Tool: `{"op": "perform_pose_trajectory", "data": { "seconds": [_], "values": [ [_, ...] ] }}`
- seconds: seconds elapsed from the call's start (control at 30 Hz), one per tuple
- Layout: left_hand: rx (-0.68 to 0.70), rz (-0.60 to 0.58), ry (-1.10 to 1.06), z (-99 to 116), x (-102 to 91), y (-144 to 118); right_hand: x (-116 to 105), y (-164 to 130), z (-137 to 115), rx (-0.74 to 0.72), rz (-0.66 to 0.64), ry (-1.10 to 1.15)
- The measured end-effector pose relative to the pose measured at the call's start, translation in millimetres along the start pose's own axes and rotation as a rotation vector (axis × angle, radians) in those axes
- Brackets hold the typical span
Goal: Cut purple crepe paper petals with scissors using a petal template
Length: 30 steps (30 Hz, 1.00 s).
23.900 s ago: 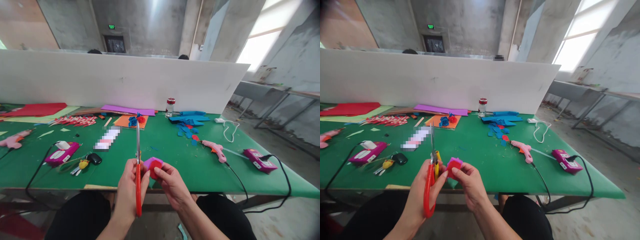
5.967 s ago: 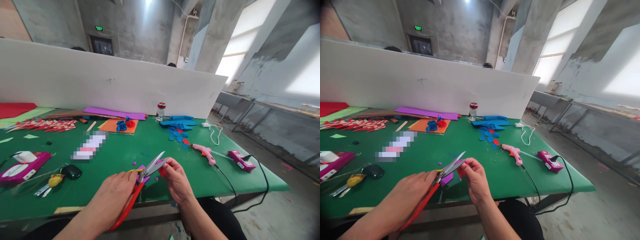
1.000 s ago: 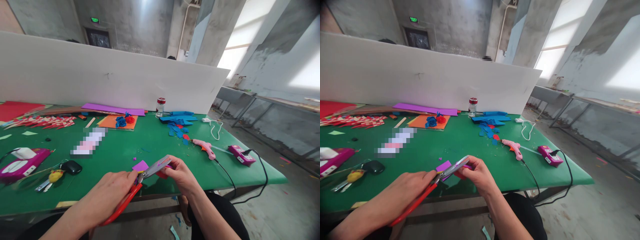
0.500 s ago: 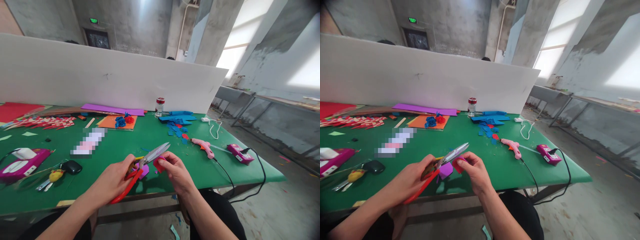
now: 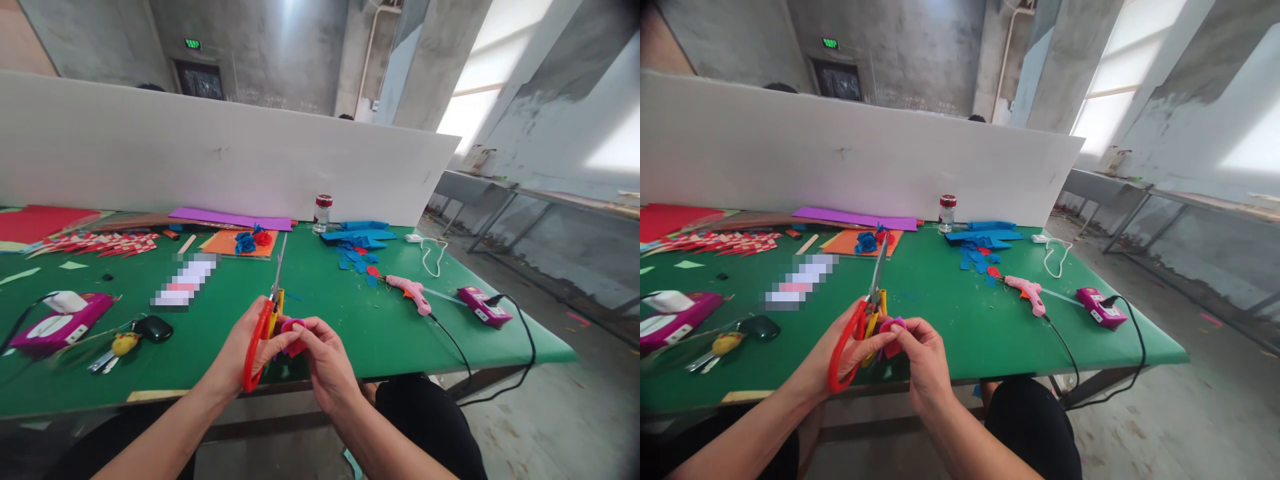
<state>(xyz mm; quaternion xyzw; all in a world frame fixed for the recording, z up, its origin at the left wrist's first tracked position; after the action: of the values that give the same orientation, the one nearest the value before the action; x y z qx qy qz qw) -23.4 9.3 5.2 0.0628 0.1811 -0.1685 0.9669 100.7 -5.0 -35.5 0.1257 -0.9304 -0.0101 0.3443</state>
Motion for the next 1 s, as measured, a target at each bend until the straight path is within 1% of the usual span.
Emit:
{"op": "perform_pose_trajectory", "data": {
  "seconds": [0.2, 0.4, 0.5, 0.6, 0.73, 0.8, 0.87, 0.93, 1.0],
  "values": [
    [0.032, 0.01, -0.003, -1, 2.4, -1, -2, 0, 4, 0.026, 0.033, 0.131],
    [0.05, -0.027, -0.145, -10, 4.6, 1, -6, 4, 5, 0.084, 0.006, 0.121],
    [0.031, -0.033, -0.221, -13, 5.5, 2, -12, 8, 2, 0.061, 0.012, 0.1],
    [-0.014, -0.037, -0.349, -13, 5.0, 0, -20, 12, -2, 0.042, 0.016, 0.096],
    [-0.079, -0.045, -0.522, -8, 3.8, -2, -28, 15, -8, 0.085, 0.044, 0.051],
    [-0.097, -0.023, -0.569, -6, 2.2, -2, -26, 15, -10, 0.122, 0.003, 0.006],
    [-0.103, -0.007, -0.58, -6, 1.0, -1, -20, 14, -10, 0.143, -0.068, -0.047],
    [-0.078, -0.01, -0.572, -6, 0.3, -1, -14, 13, -8, 0.149, -0.131, -0.098],
    [-0.052, -0.013, -0.565, -8, -0.6, 0, -11, 13, -6, 0.159, -0.161, -0.106]
  ]
}}
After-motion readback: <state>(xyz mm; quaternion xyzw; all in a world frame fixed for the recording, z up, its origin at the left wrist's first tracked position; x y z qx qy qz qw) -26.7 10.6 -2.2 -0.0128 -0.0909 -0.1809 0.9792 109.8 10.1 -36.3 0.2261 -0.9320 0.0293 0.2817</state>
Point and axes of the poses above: each hand's wrist, its own y-axis towards the middle knuckle, its own x-axis out of the palm, z = x × y, the point moved 5 cm from there along y, towards the middle knuckle, and after that the axes turned 13 degrees about -z, right-handed, at the moved point
